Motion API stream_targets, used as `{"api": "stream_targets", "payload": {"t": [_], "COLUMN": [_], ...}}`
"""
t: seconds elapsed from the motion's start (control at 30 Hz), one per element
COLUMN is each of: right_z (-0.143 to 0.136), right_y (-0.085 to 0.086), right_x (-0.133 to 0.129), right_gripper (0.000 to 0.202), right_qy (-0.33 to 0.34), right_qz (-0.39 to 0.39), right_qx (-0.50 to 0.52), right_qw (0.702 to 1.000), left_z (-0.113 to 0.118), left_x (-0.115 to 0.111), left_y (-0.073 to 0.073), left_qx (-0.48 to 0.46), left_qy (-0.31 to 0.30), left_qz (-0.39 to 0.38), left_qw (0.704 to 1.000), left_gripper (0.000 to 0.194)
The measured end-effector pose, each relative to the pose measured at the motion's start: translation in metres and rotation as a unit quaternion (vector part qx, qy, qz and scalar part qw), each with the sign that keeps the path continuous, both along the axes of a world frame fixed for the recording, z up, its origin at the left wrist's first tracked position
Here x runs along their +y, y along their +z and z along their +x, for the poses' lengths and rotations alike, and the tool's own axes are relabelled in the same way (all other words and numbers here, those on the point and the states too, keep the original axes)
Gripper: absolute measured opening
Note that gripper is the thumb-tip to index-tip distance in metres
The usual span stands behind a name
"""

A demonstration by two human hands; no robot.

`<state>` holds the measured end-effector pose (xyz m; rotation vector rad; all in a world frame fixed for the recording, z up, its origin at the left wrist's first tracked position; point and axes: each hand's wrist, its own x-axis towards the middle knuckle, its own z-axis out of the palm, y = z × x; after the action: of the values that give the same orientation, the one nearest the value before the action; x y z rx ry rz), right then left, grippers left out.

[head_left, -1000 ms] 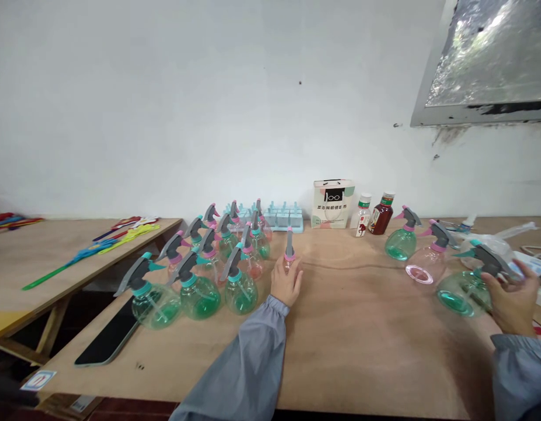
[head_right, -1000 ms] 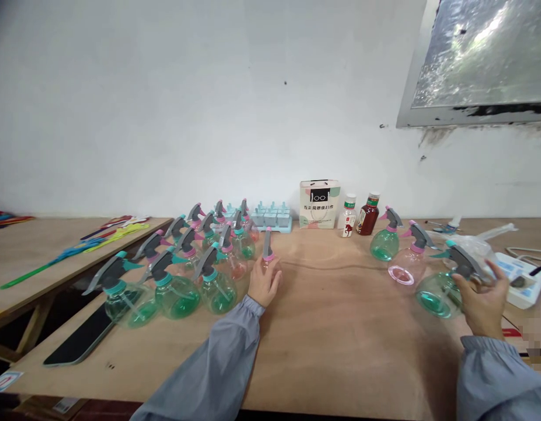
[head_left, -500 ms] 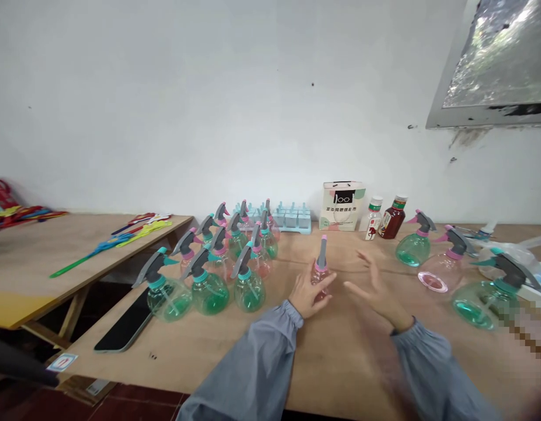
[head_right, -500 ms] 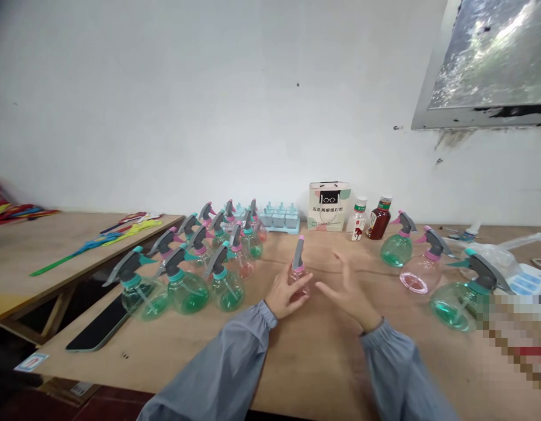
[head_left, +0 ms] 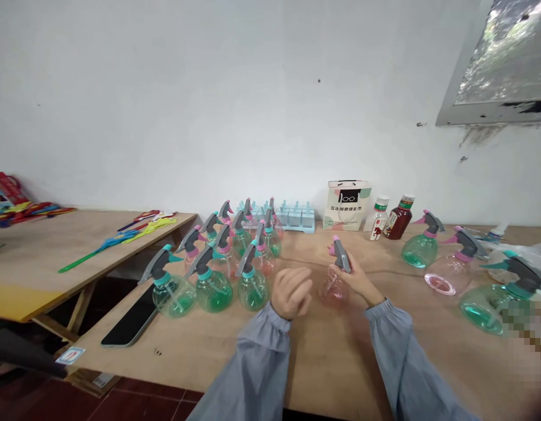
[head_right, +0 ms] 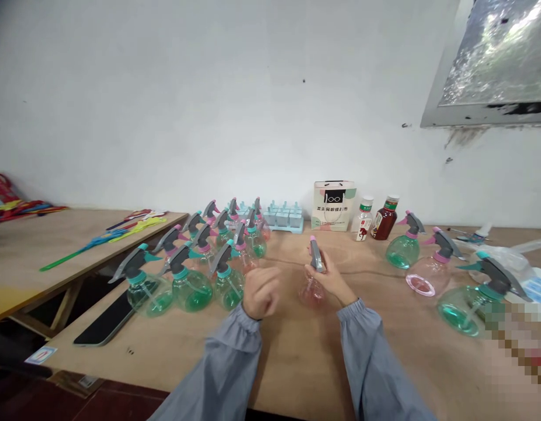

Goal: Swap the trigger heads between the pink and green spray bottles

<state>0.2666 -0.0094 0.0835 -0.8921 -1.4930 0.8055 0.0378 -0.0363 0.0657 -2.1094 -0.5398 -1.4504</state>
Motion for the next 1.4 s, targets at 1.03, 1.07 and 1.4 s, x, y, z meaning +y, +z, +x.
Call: {"api": "stream_targets", "payload": {"t": [1.03, 1.07, 1.4], "right_z": [-0.006, -0.007, -0.011], "right_y": [-0.019, -0.018, -0.013], "right_x": [-0.012, -0.013, -0.020], "right_gripper": [0.047, 0.049, 0.051], "right_qy": [0.095, 0.106, 0.055], "right_qz": [-0.136, -0.139, -0.125], "right_qx": [0.182, 0.180, 0.193], "right_qw": [0.969, 0.968, 0.972], "left_z": [0.017, 0.017, 0.013], "left_x": [0.058, 0.057, 0.054], "left_y": [-0.048, -0.050, -0.047], "left_qx": [-0.187, -0.187, -0.164], "left_qy": [0.195, 0.190, 0.175], "left_qz": [-0.315, -0.313, -0.323], "left_qw": [0.910, 0.911, 0.916], "left_gripper": [0.064, 0.069, 0.066]}}
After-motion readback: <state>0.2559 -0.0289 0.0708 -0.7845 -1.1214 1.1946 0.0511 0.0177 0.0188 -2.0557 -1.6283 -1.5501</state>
